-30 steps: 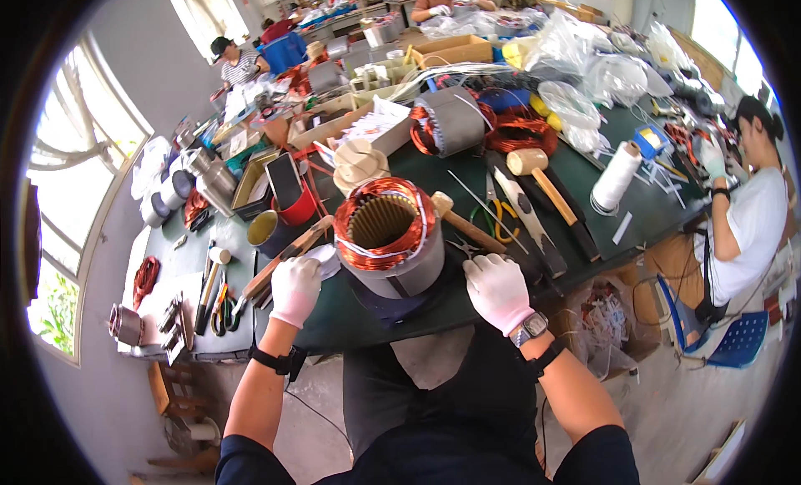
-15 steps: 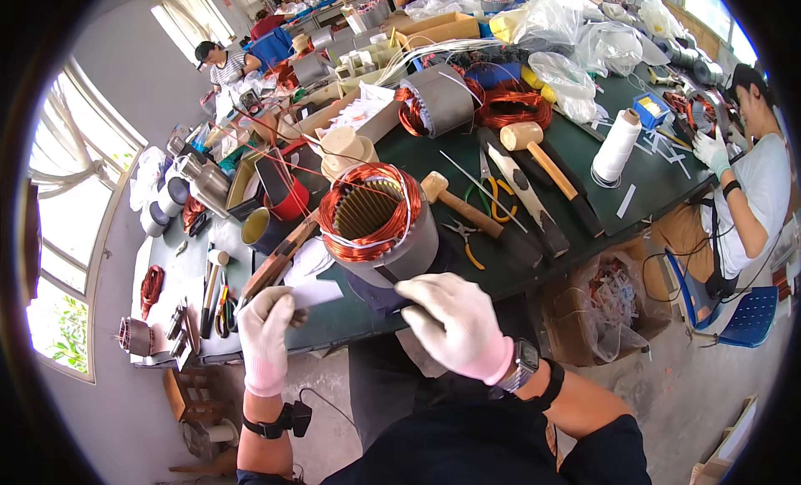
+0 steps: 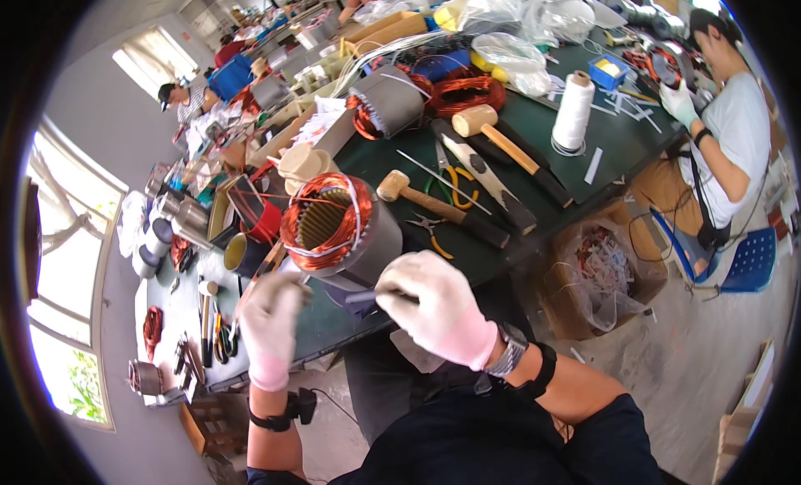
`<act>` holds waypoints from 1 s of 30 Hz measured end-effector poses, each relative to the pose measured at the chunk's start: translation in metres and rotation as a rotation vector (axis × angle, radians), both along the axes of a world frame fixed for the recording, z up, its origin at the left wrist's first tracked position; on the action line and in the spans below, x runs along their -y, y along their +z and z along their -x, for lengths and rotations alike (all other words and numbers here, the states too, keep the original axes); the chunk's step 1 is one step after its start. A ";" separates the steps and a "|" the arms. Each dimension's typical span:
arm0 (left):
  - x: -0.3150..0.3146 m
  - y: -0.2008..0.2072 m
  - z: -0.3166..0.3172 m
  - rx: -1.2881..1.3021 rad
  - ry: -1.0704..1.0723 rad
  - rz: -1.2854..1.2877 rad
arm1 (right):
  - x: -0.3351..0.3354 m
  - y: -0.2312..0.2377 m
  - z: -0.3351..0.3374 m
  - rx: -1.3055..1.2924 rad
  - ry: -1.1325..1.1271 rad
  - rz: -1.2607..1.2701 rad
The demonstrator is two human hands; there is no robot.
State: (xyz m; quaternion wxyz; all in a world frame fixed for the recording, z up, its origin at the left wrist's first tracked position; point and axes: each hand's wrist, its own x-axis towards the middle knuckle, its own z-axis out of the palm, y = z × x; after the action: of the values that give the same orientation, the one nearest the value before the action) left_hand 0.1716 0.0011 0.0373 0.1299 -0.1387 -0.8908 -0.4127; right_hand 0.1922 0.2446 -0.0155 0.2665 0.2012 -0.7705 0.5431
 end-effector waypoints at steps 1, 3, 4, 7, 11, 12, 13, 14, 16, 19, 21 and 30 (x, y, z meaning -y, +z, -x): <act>0.004 -0.002 0.016 0.073 0.112 -0.317 | -0.006 -0.002 0.000 0.097 -0.016 0.060; 0.018 0.001 0.057 0.005 0.178 -0.410 | -0.013 -0.004 0.005 0.254 -0.041 0.127; 0.021 -0.003 0.072 -0.025 0.157 -0.419 | -0.013 -0.004 0.006 0.321 -0.062 0.153; 0.011 -0.023 0.115 0.045 -0.098 -0.597 | -0.003 -0.003 0.011 0.229 -0.125 0.207; -0.009 -0.043 0.128 0.187 -0.218 -0.836 | 0.010 0.003 0.017 0.171 -0.075 0.171; -0.011 -0.044 0.126 0.185 -0.202 -0.823 | 0.010 0.005 0.020 0.179 0.038 0.242; -0.012 -0.045 0.123 0.184 -0.177 -0.804 | 0.009 0.007 0.026 0.211 0.173 0.260; -0.012 -0.044 0.121 0.196 -0.189 -0.815 | 0.008 0.010 0.033 0.209 0.175 0.259; -0.011 -0.042 0.118 0.200 -0.196 -0.828 | 0.008 0.016 0.048 0.263 0.364 0.402; -0.010 -0.041 0.118 0.182 -0.162 -0.857 | -0.009 0.014 0.057 0.414 0.346 0.377; -0.012 -0.043 0.119 0.176 -0.152 -0.857 | -0.014 0.009 0.059 0.294 0.156 0.312; -0.022 -0.044 0.106 0.103 -0.117 -0.808 | -0.013 0.002 0.046 0.041 -0.231 0.080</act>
State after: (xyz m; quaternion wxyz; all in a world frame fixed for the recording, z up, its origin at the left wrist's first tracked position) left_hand 0.0651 0.0228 -0.0068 0.1055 -0.1062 -0.6531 -0.7424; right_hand 0.1465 0.2575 -0.0140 0.3193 0.0892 -0.7714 0.5432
